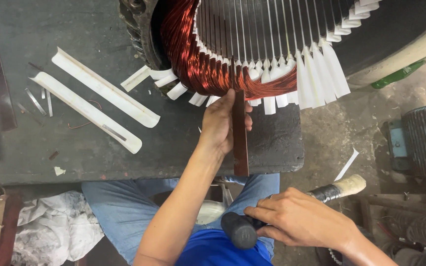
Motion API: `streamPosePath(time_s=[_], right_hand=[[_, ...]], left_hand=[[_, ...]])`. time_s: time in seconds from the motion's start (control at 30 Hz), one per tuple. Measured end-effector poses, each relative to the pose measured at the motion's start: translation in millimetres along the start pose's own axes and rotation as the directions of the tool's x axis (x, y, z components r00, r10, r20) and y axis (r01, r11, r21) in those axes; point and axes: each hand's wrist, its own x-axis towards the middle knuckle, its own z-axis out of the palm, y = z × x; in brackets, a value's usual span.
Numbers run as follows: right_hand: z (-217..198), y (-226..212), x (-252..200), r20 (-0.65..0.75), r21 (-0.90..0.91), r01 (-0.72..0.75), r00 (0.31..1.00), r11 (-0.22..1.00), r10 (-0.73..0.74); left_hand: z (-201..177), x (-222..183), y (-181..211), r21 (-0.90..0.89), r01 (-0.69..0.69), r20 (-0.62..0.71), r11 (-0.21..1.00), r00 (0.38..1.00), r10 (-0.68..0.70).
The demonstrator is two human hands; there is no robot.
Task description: Installing white insulation strips into the slots of an electric motor stator and seating them with a mallet.
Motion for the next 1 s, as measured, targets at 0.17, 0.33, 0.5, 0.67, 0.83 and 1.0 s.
streamPosePath(time_s=[0.17,0.33,0.5,0.67,0.83,1.0], right_hand=[[-1,18,3,-0.106,0.074,-0.044,0.993,0.996,0.052],[-1,20,1,-0.297,0.115,-0.161,0.936,0.98,0.188],[1,26,-3,-0.245,0.199,0.043,0.969,0.979,0.007],[-6,25,3,-0.331,0.152,-0.044,0.939,0.987,0.093],[-14,28,-1,-0.277,0.156,0.104,0.959,0.982,-0.058],[-12,23,-4,-0.331,0.128,-0.096,0.934,0.987,0.134]], left_hand=[[-1,3,-3,-0.044,-0.006,-0.007,0.999,1.0,0.006],[-4,6,-4,-0.06,-0.028,-0.003,0.998,1.0,0.028],[-4,6,-5,-0.053,-0.026,0.014,0.998,1.0,0.027],[-3,8,-4,-0.066,-0.03,0.004,0.997,1.0,0.03],[-12,15,-11,-0.054,-0.036,0.009,0.998,0.999,0.037],[-4,9,-3,-0.029,-0.014,-0.03,0.999,0.999,0.013]])
